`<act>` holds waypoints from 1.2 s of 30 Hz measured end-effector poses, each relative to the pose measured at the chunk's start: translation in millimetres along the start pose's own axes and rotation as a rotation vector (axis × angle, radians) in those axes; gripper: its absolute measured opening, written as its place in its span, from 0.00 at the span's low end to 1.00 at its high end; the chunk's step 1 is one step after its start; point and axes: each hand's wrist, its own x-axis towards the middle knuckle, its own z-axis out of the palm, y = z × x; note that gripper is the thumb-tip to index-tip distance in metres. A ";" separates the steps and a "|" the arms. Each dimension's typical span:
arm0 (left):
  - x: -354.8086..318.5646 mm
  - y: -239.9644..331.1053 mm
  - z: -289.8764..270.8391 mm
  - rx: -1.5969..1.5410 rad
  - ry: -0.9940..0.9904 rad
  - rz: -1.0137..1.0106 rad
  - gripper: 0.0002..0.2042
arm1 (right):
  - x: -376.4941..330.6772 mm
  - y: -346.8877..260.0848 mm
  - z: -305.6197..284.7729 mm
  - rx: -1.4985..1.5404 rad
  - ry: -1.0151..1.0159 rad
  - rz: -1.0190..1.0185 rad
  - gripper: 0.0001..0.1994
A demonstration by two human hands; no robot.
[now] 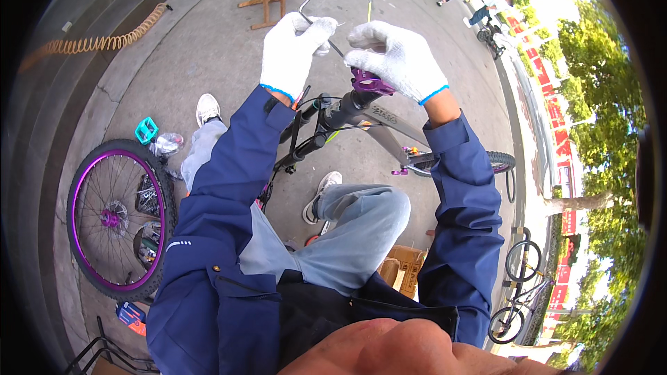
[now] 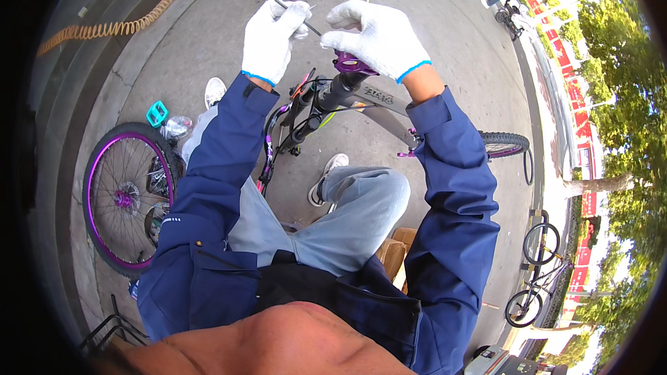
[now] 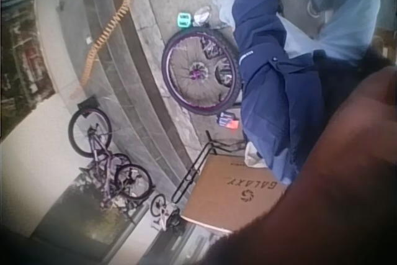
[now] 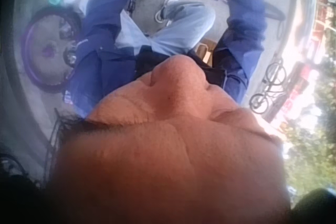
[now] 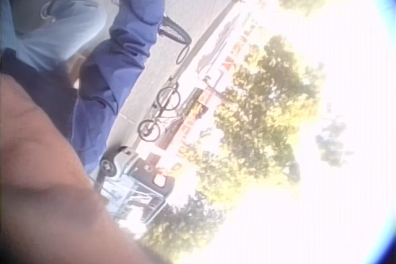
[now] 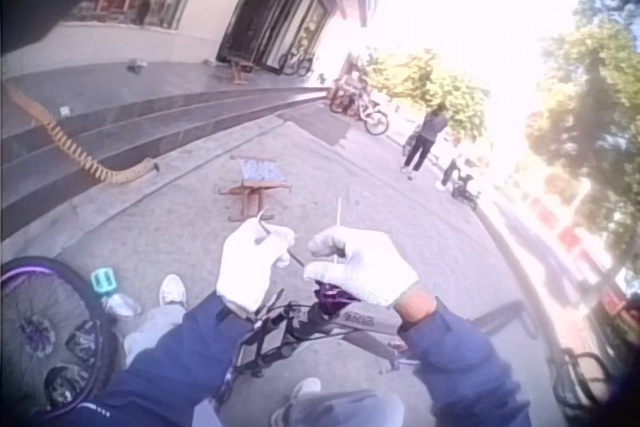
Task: The person attaches a purple computer mount to the bicycle handlebar using an Allen key, then mounts the handlebar onto the stem and tightens it. They adjust the brake lever and grip position while securing the components.
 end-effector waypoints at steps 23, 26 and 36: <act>-3.4 14.5 -5.2 -0.067 -0.157 -0.014 0.11 | 27.9 -7.8 11.1 -0.344 -0.115 -0.085 0.20; -2.8 16.9 -7.8 -0.078 -0.207 -0.021 0.10 | 26.9 -9.4 10.6 -0.314 -0.118 -0.154 0.19; -2.4 11.8 -7.2 -0.074 -0.143 -0.040 0.13 | 28.2 -12.2 8.5 -0.288 -0.143 -0.179 0.17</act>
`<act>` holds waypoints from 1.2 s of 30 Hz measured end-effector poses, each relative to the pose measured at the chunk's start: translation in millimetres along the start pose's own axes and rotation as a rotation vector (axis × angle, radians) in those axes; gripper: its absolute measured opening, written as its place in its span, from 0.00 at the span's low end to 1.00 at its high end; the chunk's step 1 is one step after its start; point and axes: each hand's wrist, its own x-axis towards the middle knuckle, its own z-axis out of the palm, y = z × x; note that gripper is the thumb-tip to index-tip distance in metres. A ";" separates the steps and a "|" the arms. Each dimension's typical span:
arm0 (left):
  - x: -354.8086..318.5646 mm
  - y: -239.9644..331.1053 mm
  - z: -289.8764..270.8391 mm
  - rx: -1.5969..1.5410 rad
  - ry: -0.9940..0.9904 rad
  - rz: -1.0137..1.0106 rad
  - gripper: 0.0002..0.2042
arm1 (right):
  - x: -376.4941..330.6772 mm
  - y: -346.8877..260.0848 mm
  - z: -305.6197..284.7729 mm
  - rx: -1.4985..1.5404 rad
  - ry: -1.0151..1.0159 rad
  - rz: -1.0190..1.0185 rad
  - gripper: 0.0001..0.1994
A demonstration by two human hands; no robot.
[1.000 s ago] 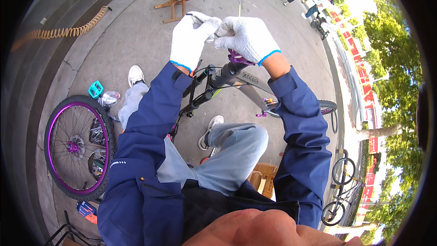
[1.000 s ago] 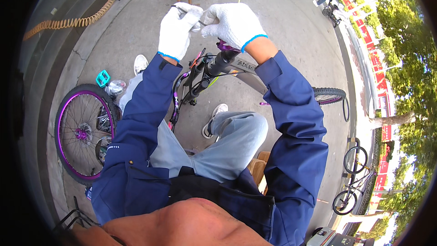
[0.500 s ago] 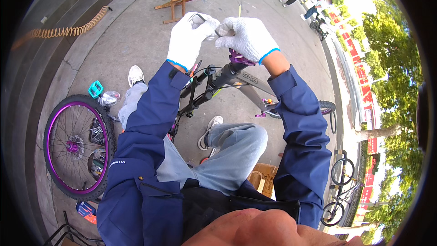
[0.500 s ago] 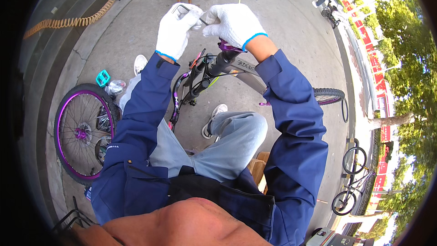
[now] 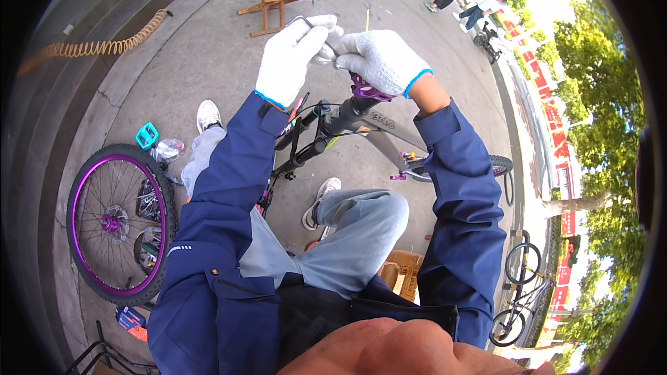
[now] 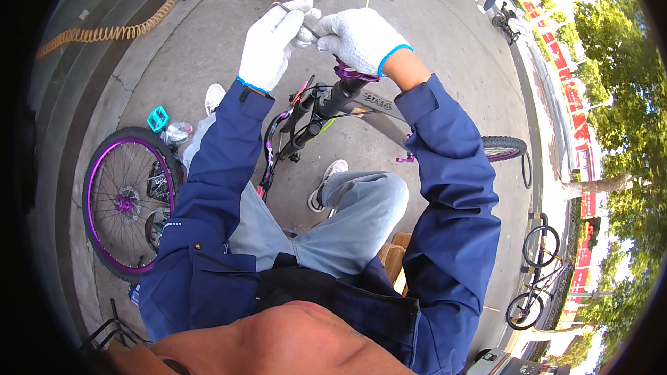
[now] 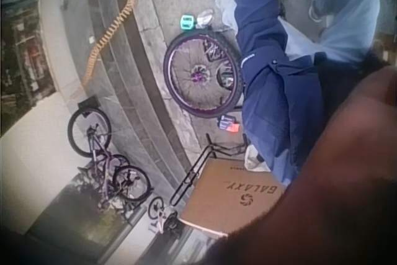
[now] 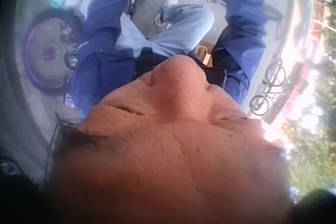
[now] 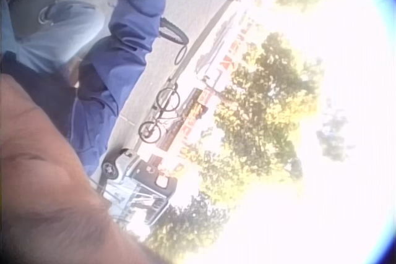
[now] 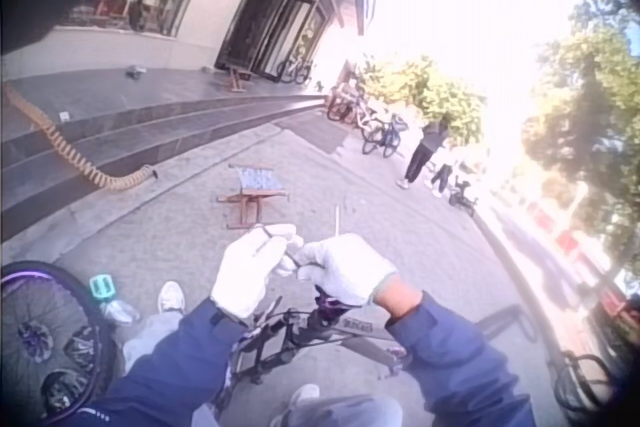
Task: The person attaches a purple computer mount to the bicycle handlebar using an Allen key, then mounts the handlebar onto the stem and tightens it. They adjust the brake lever and grip position while securing the components.
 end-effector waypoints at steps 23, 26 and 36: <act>0.6 -1.0 -0.7 -0.101 -0.046 0.010 0.09 | -7.7 6.3 4.4 -0.014 -0.079 0.128 0.16; 2.9 -2.7 -3.0 0.144 0.038 -0.033 0.14 | -8.9 6.0 5.4 -0.001 -0.068 0.112 0.16; 2.3 -2.3 -3.8 0.114 0.037 -0.020 0.13 | -9.6 8.8 7.4 0.007 -0.098 0.130 0.16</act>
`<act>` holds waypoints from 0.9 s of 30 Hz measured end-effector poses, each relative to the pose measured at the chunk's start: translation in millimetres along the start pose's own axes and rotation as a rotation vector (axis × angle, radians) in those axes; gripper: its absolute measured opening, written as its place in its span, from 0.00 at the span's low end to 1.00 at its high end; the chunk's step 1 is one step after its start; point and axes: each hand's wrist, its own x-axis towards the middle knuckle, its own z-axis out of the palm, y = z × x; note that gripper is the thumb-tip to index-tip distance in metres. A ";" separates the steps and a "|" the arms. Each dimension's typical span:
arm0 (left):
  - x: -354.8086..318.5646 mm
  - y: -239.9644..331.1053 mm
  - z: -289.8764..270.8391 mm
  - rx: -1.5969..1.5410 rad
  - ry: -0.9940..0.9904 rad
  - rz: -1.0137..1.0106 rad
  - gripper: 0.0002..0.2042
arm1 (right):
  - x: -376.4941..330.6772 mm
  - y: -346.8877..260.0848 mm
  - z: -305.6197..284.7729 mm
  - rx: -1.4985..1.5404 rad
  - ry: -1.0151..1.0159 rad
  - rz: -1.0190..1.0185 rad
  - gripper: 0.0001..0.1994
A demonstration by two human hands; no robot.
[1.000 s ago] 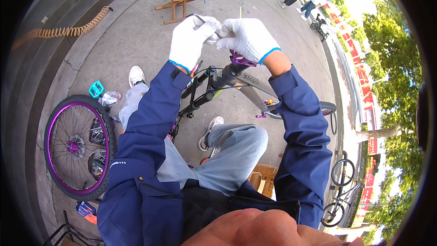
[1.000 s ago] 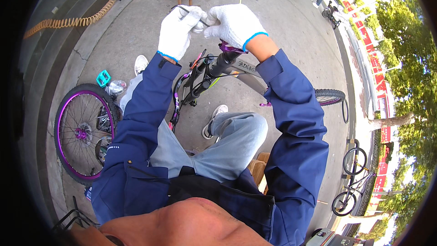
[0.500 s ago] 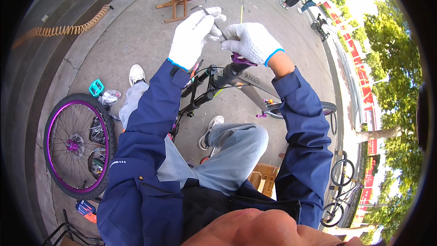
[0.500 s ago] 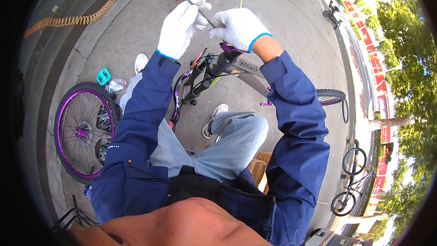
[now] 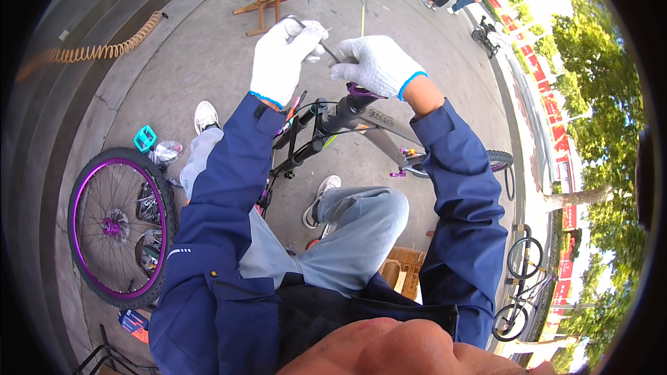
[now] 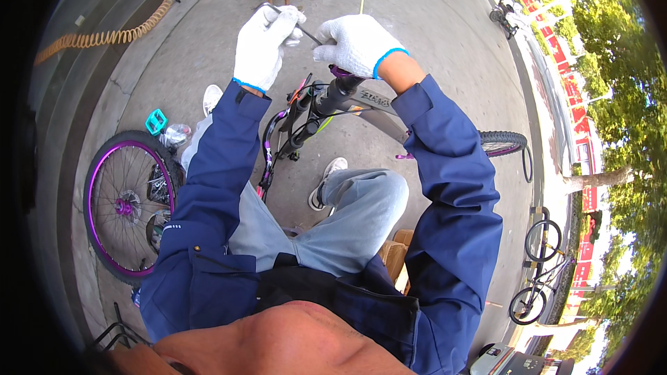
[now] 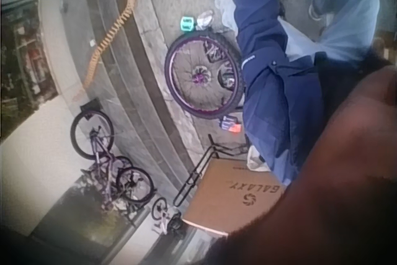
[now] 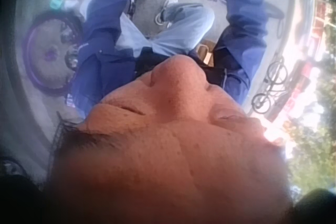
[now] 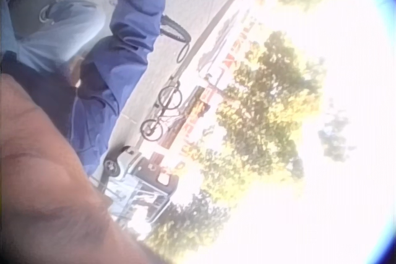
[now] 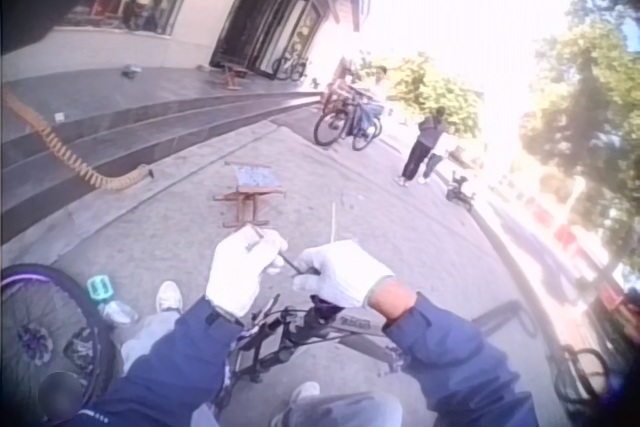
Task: The person attaches a purple computer mount to the bicycle handlebar using an Allen key, then mounts the handlebar onto the stem and tightens it. They adjust the brake lever and grip position while securing the components.
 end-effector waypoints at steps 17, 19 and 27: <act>-1.7 -1.2 2.5 -0.089 -0.021 0.018 0.17 | 4.1 -4.1 -8.9 -0.043 -0.161 0.098 0.19; -0.3 -2.5 -0.7 -0.169 0.010 0.057 0.17 | 4.8 -3.7 -8.8 -0.027 -0.190 0.131 0.19; -10.9 -4.6 -9.4 -0.428 0.030 0.156 0.18 | 4.9 5.8 -7.5 0.188 -0.275 0.144 0.22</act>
